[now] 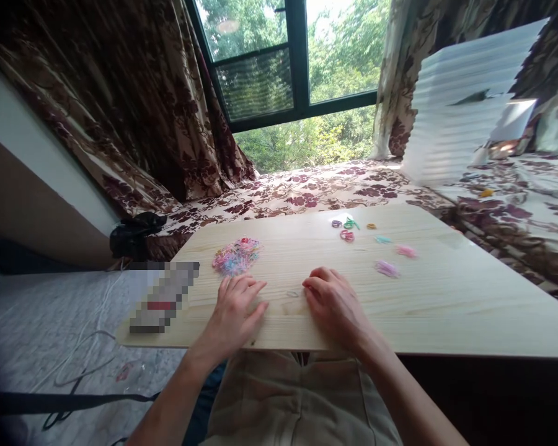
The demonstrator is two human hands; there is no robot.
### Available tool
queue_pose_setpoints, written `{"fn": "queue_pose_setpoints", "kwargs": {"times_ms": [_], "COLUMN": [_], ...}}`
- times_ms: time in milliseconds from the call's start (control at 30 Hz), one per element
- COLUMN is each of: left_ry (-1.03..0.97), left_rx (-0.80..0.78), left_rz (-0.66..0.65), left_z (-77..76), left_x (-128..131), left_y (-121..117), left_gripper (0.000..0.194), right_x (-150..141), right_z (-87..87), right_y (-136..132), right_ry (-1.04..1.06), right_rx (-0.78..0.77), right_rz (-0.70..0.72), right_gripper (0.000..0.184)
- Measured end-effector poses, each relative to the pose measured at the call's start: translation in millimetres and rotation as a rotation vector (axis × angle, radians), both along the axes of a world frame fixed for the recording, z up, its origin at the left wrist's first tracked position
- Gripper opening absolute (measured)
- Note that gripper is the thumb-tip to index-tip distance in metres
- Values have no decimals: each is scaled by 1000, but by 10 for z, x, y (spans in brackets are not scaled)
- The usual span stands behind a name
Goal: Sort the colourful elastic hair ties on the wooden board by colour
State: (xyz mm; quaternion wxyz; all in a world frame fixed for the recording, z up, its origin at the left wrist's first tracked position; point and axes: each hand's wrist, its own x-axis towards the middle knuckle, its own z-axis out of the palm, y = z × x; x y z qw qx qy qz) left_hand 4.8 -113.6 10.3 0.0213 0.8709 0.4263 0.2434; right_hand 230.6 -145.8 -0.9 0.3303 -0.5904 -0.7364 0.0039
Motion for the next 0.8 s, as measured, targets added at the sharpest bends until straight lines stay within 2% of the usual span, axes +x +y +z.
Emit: {"fn": "queue_pose_setpoints", "kwargs": {"times_ms": [133,300,533,800], "left_ry": [-134,-234,-283,-275], "left_rx": [57,90,68,76], "left_rz": [114,187,179,187], "left_z": [-145,-267,-285,-288], "left_x": [-77,-84,-101,-92], "left_y": [63,101,103,94], "left_gripper": [26,21,19,18], "right_x": [7,11,51,-5], "right_z": [11,30,90,130], "right_y": [9,31,124,160], "right_ry": [-11,10,79,108], "right_rx": [-32,-104,-297,-350], "right_rz": [66,63,109,51], "right_gripper": [19,18,21,18]}}
